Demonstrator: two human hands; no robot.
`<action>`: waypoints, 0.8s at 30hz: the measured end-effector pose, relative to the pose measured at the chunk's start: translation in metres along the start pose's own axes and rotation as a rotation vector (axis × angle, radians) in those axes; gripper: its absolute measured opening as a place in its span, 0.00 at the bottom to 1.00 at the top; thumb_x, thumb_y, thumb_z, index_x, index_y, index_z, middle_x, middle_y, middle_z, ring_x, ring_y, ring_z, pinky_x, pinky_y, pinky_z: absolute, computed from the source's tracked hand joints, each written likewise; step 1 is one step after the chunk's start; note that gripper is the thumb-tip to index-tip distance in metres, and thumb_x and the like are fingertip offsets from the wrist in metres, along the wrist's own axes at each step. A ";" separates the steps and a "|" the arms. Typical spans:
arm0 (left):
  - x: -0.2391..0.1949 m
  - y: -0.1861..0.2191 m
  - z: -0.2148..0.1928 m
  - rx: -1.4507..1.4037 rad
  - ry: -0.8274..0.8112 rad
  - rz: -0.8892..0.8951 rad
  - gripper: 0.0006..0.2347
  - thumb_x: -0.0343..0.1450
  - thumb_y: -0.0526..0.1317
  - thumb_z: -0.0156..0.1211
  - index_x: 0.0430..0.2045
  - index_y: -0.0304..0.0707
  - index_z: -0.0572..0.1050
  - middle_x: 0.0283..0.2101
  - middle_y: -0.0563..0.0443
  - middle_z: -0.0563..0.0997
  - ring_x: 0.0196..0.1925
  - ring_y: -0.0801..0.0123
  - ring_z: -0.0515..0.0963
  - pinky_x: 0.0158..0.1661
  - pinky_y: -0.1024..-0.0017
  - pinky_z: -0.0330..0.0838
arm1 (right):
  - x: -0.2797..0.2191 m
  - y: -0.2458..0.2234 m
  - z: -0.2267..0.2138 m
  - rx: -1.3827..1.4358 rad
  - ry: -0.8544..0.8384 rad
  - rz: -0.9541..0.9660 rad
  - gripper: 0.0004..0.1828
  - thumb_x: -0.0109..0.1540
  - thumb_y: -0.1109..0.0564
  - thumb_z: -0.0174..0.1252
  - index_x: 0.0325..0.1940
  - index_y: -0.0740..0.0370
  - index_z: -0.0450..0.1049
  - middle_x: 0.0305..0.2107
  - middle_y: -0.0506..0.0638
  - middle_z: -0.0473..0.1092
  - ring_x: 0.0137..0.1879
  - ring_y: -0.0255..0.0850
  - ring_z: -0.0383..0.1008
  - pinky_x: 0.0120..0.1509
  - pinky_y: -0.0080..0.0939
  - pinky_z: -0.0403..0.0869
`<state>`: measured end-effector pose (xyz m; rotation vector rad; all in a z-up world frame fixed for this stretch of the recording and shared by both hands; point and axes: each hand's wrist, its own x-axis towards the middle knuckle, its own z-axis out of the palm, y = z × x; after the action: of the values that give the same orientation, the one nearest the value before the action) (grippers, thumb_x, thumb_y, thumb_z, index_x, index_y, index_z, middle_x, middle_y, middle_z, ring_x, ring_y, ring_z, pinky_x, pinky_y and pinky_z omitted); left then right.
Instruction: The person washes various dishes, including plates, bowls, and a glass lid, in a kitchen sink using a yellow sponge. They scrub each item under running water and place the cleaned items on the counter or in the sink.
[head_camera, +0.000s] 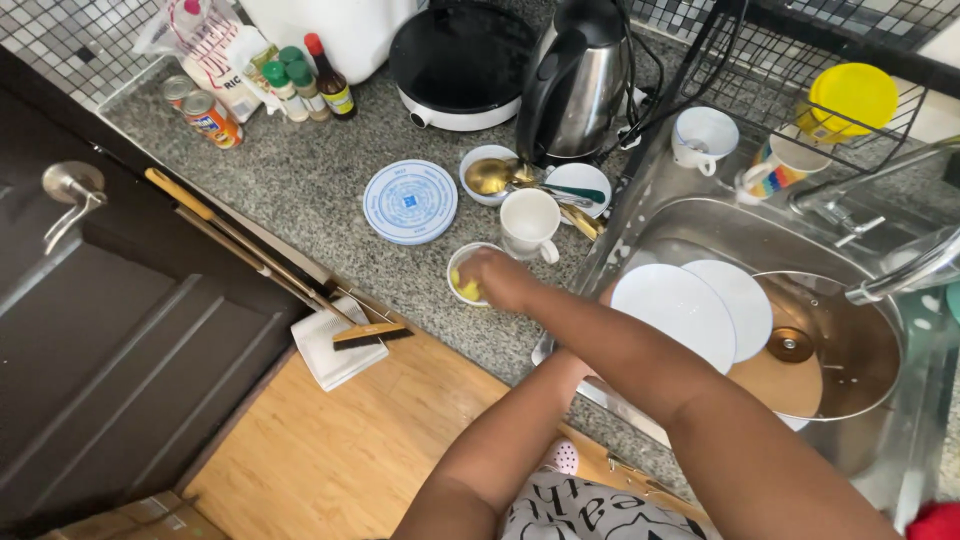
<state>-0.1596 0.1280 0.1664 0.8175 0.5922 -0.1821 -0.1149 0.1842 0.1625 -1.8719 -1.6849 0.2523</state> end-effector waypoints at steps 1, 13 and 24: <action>-0.001 0.001 -0.001 -0.005 -0.006 -0.003 0.29 0.71 0.35 0.50 0.69 0.45 0.50 0.62 0.37 0.72 0.57 0.49 0.78 0.53 0.47 0.78 | 0.001 0.001 0.000 -0.001 0.004 0.008 0.13 0.50 0.67 0.62 0.36 0.56 0.76 0.37 0.52 0.76 0.53 0.53 0.74 0.56 0.52 0.73; -0.012 -0.017 0.005 -0.059 -0.095 -0.050 0.27 0.76 0.43 0.54 0.70 0.31 0.57 0.63 0.36 0.73 0.60 0.56 0.77 0.56 0.58 0.78 | 0.005 -0.027 -0.037 0.143 -0.127 0.193 0.15 0.52 0.71 0.55 0.38 0.56 0.73 0.38 0.51 0.75 0.50 0.49 0.77 0.59 0.49 0.73; -0.019 -0.006 0.000 -0.043 -0.270 0.191 0.42 0.56 0.24 0.41 0.70 0.59 0.54 0.65 0.41 0.68 0.60 0.49 0.76 0.47 0.42 0.79 | -0.152 -0.065 -0.178 -0.135 0.390 0.704 0.25 0.54 0.65 0.59 0.56 0.57 0.75 0.47 0.58 0.76 0.54 0.51 0.77 0.60 0.49 0.75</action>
<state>-0.1777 0.1223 0.1731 0.7873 0.2614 -0.1026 -0.1041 -0.0139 0.3024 -2.3753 -0.7651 0.0390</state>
